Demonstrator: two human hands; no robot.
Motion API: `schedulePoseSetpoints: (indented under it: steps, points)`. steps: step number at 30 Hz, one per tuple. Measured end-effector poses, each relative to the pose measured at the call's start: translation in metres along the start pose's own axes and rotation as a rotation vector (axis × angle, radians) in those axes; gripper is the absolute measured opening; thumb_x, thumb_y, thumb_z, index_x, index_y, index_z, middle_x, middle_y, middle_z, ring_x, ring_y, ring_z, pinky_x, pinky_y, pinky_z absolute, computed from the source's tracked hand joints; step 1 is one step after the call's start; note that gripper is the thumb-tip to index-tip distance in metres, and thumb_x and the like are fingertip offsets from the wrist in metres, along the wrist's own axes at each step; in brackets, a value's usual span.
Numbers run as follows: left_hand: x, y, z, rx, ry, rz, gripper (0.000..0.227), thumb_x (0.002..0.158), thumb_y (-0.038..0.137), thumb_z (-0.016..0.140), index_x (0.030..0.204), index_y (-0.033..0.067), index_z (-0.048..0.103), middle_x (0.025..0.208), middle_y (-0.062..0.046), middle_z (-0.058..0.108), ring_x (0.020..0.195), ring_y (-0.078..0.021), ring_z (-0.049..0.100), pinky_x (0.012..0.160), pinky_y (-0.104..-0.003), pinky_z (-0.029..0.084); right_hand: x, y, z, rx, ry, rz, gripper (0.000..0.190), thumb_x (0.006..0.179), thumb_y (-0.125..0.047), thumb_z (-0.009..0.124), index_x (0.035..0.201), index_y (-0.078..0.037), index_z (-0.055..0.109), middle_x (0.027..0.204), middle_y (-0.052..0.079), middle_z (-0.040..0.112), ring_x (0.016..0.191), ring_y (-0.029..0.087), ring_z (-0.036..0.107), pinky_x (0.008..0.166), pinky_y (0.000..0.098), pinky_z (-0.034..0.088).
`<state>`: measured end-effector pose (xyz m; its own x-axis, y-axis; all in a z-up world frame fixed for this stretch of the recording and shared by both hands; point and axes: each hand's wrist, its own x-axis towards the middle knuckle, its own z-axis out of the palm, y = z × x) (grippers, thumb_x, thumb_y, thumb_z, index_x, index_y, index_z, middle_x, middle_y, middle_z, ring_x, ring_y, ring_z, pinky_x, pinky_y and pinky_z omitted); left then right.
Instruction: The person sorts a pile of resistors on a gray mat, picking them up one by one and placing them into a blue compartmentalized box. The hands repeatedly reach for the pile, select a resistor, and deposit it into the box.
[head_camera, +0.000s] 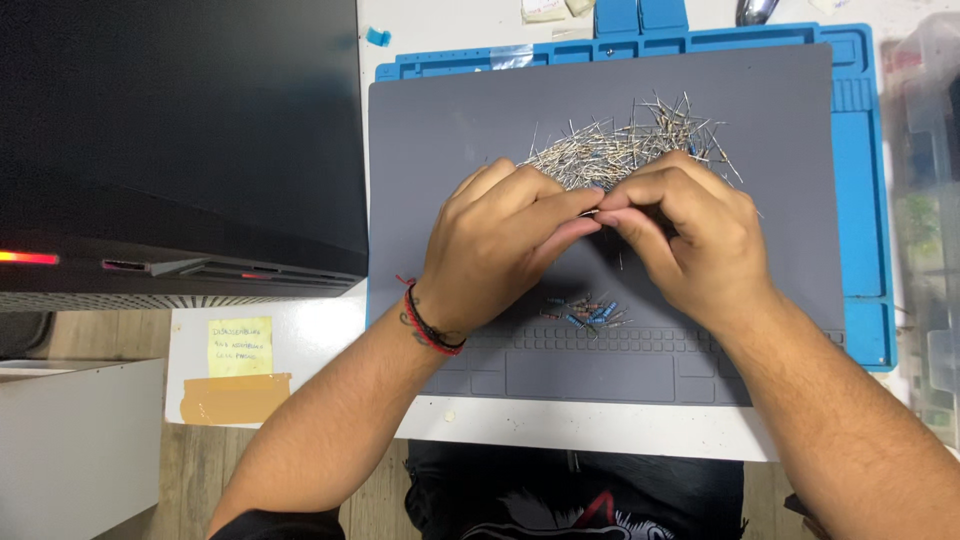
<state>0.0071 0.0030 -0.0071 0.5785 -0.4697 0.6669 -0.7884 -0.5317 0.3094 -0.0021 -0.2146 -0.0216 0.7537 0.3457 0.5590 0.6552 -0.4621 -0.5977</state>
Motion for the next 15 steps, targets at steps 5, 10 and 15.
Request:
schedulePoseSetpoints:
  steps: [5, 10, 15]
  points:
    - [-0.0010, -0.0016, -0.0030, -0.038, 0.051, 0.014, 0.009, 0.102, 0.019, 0.075, 0.110, 0.0148, 0.072, 0.087, -0.002, 0.059, 0.072, -0.0226, 0.050, 0.068, -0.036, 0.046, 0.0009, -0.0034, 0.0005, 0.038, 0.030, -0.051, 0.005, 0.105, 0.001, 0.068, 0.100, 0.001, 0.066, 0.093, 0.012, 0.069, 0.085, 0.024, 0.062, 0.077, 0.0330, 0.051]
    - [-0.0026, -0.0026, -0.0035, -0.014, 0.107, 0.045, 0.008, 0.104, 0.014, 0.073, 0.107, 0.0196, 0.069, 0.087, -0.003, 0.056, 0.069, -0.0219, 0.045, 0.063, -0.035, 0.043, -0.0028, -0.0021, -0.0019, -0.031, 0.038, -0.057, 0.004, 0.106, -0.004, 0.068, 0.103, -0.001, 0.067, 0.095, 0.012, 0.065, 0.090, 0.026, 0.057, 0.078, 0.0356, 0.047]
    - [-0.0007, -0.0027, -0.0063, 0.073, 0.121, 0.073, 0.016, 0.102, 0.009, 0.076, 0.105, 0.0232, 0.069, 0.086, 0.000, 0.056, 0.068, -0.0209, 0.043, 0.062, -0.035, 0.043, -0.0062, -0.0047, -0.0014, -0.080, 0.010, 0.003, 0.007, 0.106, -0.002, 0.069, 0.101, -0.005, 0.065, 0.093, 0.006, 0.064, 0.090, 0.024, 0.055, 0.072, 0.0354, 0.046]
